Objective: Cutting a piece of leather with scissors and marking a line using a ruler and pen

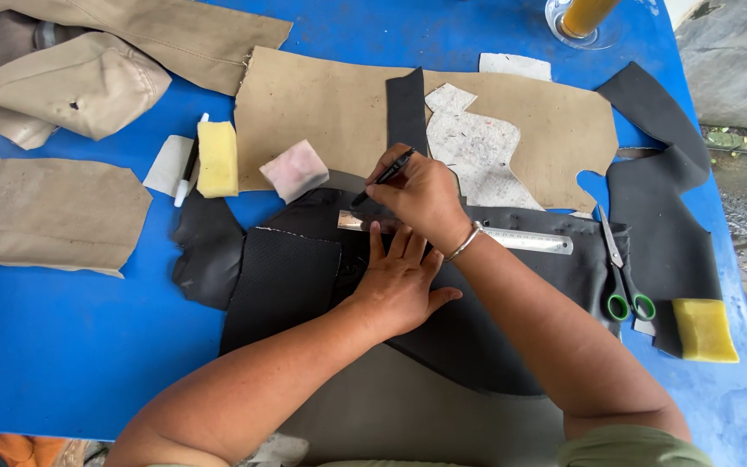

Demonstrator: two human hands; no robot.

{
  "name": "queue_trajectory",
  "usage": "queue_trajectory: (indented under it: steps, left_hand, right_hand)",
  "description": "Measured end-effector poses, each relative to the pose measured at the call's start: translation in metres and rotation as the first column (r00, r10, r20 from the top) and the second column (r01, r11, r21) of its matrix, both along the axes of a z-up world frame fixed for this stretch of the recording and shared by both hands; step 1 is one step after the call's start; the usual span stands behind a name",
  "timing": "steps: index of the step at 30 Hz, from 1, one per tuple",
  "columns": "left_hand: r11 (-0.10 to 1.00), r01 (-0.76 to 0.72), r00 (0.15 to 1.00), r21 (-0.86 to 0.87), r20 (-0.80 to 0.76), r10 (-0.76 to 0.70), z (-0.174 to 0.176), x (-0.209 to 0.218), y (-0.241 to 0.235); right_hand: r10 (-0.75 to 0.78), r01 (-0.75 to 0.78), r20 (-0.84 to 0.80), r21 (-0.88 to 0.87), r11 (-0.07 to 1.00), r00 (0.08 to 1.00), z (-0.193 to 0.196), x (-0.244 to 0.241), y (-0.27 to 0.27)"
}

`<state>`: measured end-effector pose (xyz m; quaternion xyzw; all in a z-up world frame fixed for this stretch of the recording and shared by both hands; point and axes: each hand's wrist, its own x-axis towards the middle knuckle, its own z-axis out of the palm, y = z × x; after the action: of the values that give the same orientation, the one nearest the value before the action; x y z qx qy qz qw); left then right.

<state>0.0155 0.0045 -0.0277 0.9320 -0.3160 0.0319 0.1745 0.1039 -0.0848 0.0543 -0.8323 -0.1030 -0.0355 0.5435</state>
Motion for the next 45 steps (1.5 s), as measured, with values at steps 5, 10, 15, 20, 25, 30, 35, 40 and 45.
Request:
queue_trajectory:
  steps: [5, 10, 15, 20, 25, 30, 35, 40, 45]
  left_hand:
    - [1.0, -0.014, 1.0, -0.017, -0.014, 0.014, 0.006, 0.001, 0.0]
    - [0.998, -0.011, 0.998, -0.066, 0.055, 0.015, 0.001, 0.001, 0.001]
    - [0.998, -0.044, 0.999, 0.052, 0.018, 0.043, 0.006, 0.0, -0.001]
    - [0.997, -0.056, 0.997, 0.051, 0.06, 0.053, 0.008, -0.003, -0.001]
    - [0.998, -0.028, 0.999, 0.052, 0.02, 0.027, 0.015, -0.002, -0.001]
    - [0.996, -0.019, 1.0, 0.085, -0.005, 0.02, 0.023, -0.003, -0.001]
    - [0.993, -0.006, 1.0, 0.115, -0.01, 0.007, 0.025, -0.002, -0.001]
    - [0.991, 0.001, 1.0, 0.132, -0.025, 0.002, 0.027, -0.003, -0.001]
    - [0.989, 0.0, 1.0, 0.146, -0.012, 0.002, 0.023, -0.003, 0.0]
  right_hand:
    - [-0.003, 0.003, 0.031, -0.011, 1.0, 1.0, -0.026, 0.008, 0.01]
    - [-0.041, 0.047, 0.081, -0.078, 0.996, 0.996, -0.028, 0.005, -0.013]
    - [-0.128, 0.134, -0.092, 0.063, 0.989, 0.988, -0.022, -0.006, -0.052]
    - [-0.161, 0.171, -0.087, 0.12, 0.978, 0.983, -0.017, -0.022, -0.091]
    - [-0.24, 0.245, -0.057, 0.105, 0.964, 0.969, -0.011, -0.039, -0.125]
    - [-0.29, 0.289, 0.0, 0.055, 0.956, 0.957, -0.012, -0.049, -0.138]
    - [-0.329, 0.329, 0.03, 0.006, 0.944, 0.944, -0.019, -0.049, -0.155]
    - [-0.363, 0.363, 0.002, -0.003, 0.932, 0.932, -0.023, -0.044, -0.177]
    - [-0.405, 0.402, -0.038, -0.079, 0.912, 0.913, -0.024, -0.043, -0.191]
